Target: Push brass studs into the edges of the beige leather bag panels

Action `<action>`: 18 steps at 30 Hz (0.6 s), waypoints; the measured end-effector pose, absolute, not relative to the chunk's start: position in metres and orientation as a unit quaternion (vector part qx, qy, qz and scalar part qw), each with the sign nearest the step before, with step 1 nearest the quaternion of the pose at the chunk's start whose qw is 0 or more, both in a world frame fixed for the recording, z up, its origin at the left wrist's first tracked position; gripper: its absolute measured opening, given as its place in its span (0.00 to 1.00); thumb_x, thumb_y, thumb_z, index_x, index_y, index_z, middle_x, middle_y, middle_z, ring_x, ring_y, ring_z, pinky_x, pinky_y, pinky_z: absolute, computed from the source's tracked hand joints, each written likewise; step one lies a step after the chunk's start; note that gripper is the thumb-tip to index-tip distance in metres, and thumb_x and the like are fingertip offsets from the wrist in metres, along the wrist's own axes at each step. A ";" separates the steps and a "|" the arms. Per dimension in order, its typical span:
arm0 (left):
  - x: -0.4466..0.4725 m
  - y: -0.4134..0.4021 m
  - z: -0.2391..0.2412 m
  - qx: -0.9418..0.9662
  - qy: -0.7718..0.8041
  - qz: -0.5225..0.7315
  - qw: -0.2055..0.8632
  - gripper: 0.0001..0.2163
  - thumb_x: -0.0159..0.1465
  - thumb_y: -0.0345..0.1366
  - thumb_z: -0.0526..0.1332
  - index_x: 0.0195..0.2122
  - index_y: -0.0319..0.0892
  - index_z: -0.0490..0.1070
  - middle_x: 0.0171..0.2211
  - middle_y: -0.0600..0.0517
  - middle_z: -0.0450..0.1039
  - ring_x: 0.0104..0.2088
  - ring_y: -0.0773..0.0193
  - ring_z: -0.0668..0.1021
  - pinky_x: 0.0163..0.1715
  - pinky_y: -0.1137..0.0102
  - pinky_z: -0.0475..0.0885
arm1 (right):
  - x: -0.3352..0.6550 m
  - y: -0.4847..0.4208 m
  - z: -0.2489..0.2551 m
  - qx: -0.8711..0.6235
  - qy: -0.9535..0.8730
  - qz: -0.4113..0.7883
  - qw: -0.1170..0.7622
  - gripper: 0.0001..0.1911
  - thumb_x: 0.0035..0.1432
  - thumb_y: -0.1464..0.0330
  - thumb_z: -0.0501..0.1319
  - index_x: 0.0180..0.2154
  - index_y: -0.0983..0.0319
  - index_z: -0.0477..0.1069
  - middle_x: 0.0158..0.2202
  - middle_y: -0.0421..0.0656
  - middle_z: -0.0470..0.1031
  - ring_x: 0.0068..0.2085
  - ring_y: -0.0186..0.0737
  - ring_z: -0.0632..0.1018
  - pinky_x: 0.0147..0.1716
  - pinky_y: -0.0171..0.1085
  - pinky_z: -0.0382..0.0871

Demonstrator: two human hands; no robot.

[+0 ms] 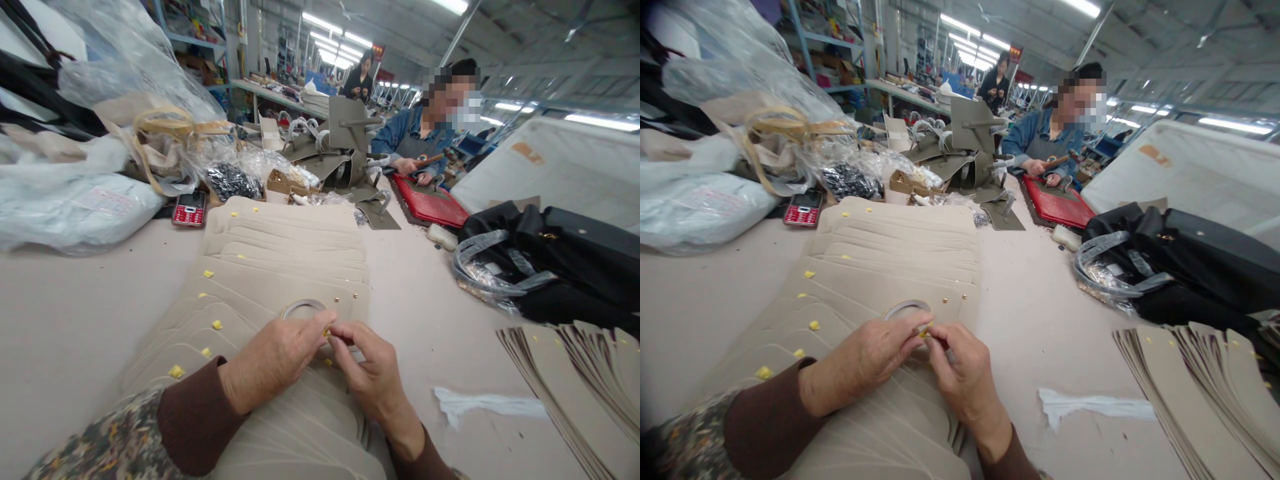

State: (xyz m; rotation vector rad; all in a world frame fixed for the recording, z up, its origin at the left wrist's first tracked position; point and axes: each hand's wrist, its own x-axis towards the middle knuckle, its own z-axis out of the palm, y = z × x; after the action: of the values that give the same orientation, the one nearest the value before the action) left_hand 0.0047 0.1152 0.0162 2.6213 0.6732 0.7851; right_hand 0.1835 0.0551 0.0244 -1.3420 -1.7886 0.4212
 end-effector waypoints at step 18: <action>0.010 0.104 0.024 0.924 0.215 0.299 0.103 0.09 0.68 0.26 0.48 0.33 0.41 0.63 0.24 0.55 0.66 0.24 0.66 0.69 0.24 0.71 0.62 | 0.180 0.059 0.017 -0.647 -0.394 0.427 0.493 0.11 0.49 0.62 0.65 0.25 0.63 0.71 0.16 0.38 0.72 0.16 0.33 0.72 0.17 0.31 0.67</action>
State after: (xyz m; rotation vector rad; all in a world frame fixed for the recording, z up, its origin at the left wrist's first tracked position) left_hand 0.0101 0.1040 0.0238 2.7267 0.6359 0.8810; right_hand 0.1804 0.0594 0.0172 -1.5707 -0.9568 1.0353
